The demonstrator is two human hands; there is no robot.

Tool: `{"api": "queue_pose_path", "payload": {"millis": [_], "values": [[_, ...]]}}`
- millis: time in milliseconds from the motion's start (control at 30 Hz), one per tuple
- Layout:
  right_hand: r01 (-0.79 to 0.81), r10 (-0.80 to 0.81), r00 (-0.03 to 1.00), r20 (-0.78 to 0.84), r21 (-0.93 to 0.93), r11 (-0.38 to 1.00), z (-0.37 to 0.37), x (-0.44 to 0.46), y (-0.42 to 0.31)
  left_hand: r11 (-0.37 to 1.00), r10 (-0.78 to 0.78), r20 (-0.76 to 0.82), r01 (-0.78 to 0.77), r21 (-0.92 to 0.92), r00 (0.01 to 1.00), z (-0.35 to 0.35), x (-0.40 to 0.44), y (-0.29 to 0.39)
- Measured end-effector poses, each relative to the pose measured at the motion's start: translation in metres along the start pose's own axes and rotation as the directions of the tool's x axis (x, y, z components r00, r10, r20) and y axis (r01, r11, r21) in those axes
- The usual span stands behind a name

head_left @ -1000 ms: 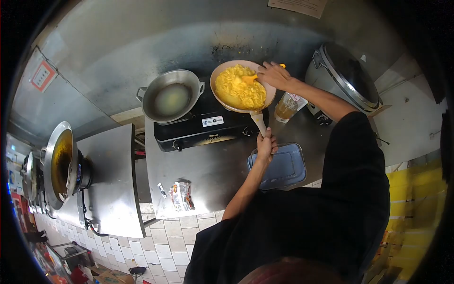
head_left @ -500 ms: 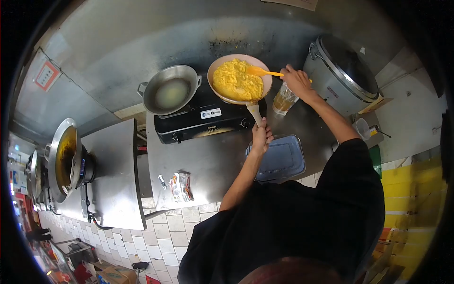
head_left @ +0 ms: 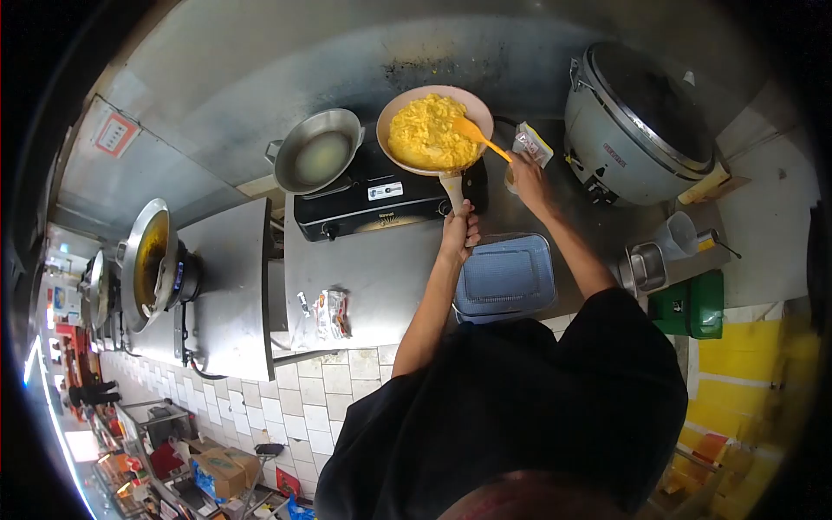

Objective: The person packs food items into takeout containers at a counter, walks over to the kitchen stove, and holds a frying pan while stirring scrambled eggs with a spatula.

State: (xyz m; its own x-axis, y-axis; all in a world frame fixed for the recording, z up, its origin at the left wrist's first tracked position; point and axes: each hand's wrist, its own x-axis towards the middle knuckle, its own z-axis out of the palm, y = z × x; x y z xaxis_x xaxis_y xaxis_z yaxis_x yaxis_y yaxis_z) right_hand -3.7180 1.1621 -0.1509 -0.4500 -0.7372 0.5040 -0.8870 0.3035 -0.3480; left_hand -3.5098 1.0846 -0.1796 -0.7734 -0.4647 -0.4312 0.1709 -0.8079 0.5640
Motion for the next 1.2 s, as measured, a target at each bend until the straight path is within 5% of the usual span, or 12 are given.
{"api": "queue_pose_path", "payload": {"millis": [67,167,367,500,633,800,1200], "values": [[-0.044,0.052,0.993,-0.102,0.086,0.995,0.007,-0.01,-0.004,0.997,0.005,-0.039,-0.002,0.083,0.999,0.0,0.0,0.002],[-0.212,0.198,0.97,0.138,0.095,0.973,0.022,-0.022,-0.005,0.995,-0.003,-0.069,0.01,0.101,0.998,0.007,-0.004,0.005],[-0.225,0.263,0.963,-0.063,0.355,0.908,0.036,-0.038,-0.022,0.993,-0.021,-0.061,0.028,0.112,0.998,0.005,-0.006,0.008],[-0.376,0.454,0.889,0.066,0.672,0.638,0.065,-0.054,-0.039,0.993,-0.007,-0.091,0.017,0.113,0.996,0.004,-0.004,0.006],[-0.492,0.424,0.795,0.435,0.87,0.031,0.054,-0.054,-0.071,0.993,-0.003,-0.029,0.007,0.118,1.0,0.002,-0.005,0.007],[-0.457,0.427,0.755,0.497,0.867,-0.201,0.016,-0.058,-0.099,0.988,-0.006,-0.042,0.012,0.156,0.999,0.002,-0.002,0.012],[-0.423,0.421,0.758,0.498,0.867,-0.264,0.011,-0.063,-0.103,0.994,-0.055,0.015,0.053,0.098,0.998,-0.01,-0.011,0.023]]}}
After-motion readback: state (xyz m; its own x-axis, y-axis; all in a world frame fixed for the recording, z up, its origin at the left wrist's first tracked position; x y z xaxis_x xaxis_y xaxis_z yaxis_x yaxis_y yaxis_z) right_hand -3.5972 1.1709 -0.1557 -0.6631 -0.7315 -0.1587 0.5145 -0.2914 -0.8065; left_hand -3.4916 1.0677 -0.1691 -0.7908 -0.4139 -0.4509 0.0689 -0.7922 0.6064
